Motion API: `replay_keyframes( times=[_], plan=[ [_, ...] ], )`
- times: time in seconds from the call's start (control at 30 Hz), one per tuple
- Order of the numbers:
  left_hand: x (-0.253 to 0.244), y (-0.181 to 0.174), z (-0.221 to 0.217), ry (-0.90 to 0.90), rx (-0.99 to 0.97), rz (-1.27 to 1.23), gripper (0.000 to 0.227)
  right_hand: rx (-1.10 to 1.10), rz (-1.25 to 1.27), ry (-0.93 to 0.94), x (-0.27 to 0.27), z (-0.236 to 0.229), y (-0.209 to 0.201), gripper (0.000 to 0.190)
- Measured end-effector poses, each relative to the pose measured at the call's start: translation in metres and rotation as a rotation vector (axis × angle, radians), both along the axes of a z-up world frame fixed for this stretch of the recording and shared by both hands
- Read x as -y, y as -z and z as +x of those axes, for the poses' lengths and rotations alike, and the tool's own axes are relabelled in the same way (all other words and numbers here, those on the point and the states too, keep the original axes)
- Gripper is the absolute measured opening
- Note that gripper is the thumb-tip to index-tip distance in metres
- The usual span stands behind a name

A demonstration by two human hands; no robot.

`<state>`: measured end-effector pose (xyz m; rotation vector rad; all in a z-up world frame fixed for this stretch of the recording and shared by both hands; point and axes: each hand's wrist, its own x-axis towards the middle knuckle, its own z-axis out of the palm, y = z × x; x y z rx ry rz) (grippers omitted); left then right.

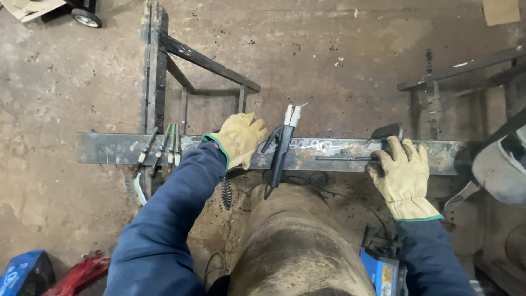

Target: The person welds a steel frame clamped on a work stand, striking an arc with a welding electrode holder while wearing a welding helmet. Between welds they chip and brush slag from the weld, measure the frame with a tape measure, and reposition the electrode before welding again.

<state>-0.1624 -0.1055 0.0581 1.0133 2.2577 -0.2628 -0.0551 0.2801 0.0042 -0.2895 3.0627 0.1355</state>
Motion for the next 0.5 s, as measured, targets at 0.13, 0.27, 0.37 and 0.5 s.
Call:
replay_keyframes(
  times=[0.13, 0.27, 0.37, 0.5],
  plan=[
    [0.008, -0.003, 0.002, -0.025, 0.017, 0.062, 0.110, -0.007, -0.011, 0.028, 0.001, 0.006, 0.005, 0.045],
    [0.011, 0.004, -0.003, -0.004, 0.054, 0.042, 0.124, -0.025, 0.016, 0.021, 0.003, 0.004, 0.005, 0.044],
    [0.014, 0.005, -0.001, 0.005, 0.003, 0.146, 0.126, -0.015, 0.038, 0.017, 0.004, 0.002, 0.005, 0.047],
    [0.007, -0.010, 0.007, -0.069, -0.005, 0.136, 0.113, -0.046, 0.018, 0.018, -0.001, 0.005, 0.011, 0.040]
  ],
)
